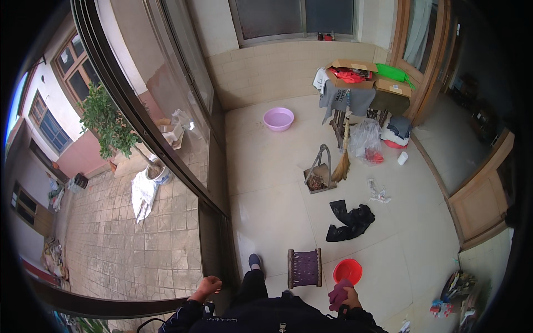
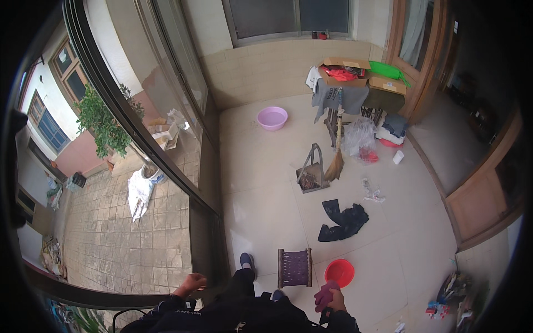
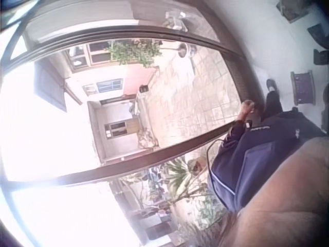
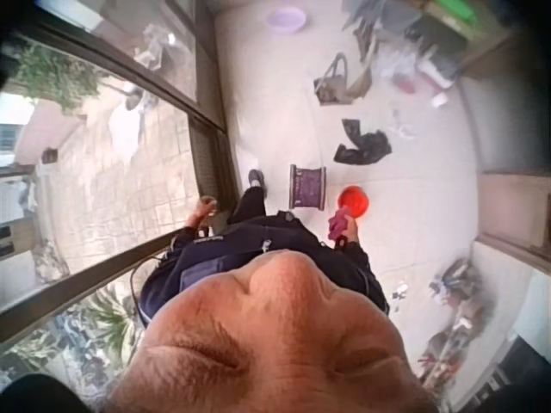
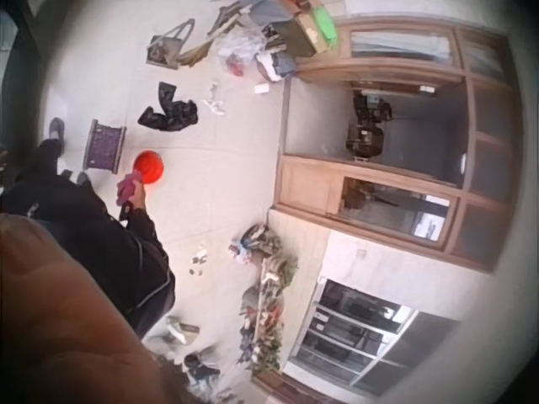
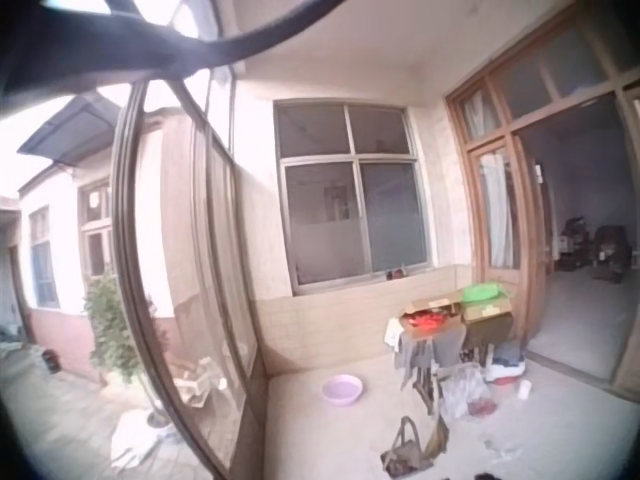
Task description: The person wipes a glass sliding door with a pink cloth, then moves a pink basin of water outside, wets and wrings the cloth, and continues wiping the glass door and its frame.
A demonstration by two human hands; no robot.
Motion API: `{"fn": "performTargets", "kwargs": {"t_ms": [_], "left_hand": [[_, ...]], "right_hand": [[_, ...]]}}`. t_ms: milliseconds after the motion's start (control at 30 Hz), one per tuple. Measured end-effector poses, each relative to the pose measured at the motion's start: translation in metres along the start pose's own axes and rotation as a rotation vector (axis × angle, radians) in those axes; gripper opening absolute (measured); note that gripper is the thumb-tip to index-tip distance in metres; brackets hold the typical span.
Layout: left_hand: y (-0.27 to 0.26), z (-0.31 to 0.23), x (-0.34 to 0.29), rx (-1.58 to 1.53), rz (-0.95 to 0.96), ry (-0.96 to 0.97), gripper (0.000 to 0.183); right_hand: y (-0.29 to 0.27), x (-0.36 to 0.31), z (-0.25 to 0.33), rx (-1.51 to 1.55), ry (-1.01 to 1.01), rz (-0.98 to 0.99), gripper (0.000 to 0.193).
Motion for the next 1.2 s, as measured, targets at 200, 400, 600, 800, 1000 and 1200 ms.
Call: {"fn": "performTargets", "kwargs": {"t_ms": [200,400,600,800,1000,1200], "left_hand": [[-0.048,-0.051,0.103,0.006,-0.043,0.013,0.014],[-0.134,-0.129,0.199,-0.071,-0.146,0.024,0.043],[-0.251,-0.188,0.264,-0.168,-0.548,0.005,0.069],[-0.312,-0.245,0.289,-0.280,-0.709,0.106,0.077],[-0.312,-0.265,0.292,-0.295,-0.681,0.109,0.078],[-0.289,-0.236,0.296,-0.229,-0.450,-0.088,0.066]], "right_hand": [[0.013,0.021,0.030,-0.443,-0.190,-0.049,0.042],[0.072,0.122,0.073,0.666,0.180,-0.228,0.040],[0.140,0.211,0.222,-0.057,-0.132,-0.105,0.043],[0.184,0.292,0.220,0.909,0.246,-0.226,0.038],[0.158,0.265,0.186,0.535,0.353,-0.313,0.029],[0.160,0.263,0.211,0.580,0.407,-0.319,0.031]]}}
Point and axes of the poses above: each hand's wrist, its own x-axis towards the middle knuckle, its own y-axis out of the palm, z = x × y, the point moved 7 cm from there along x, towards the middle knuckle, and after that the axes turned 5 degrees about x, right-handed, at the moved point
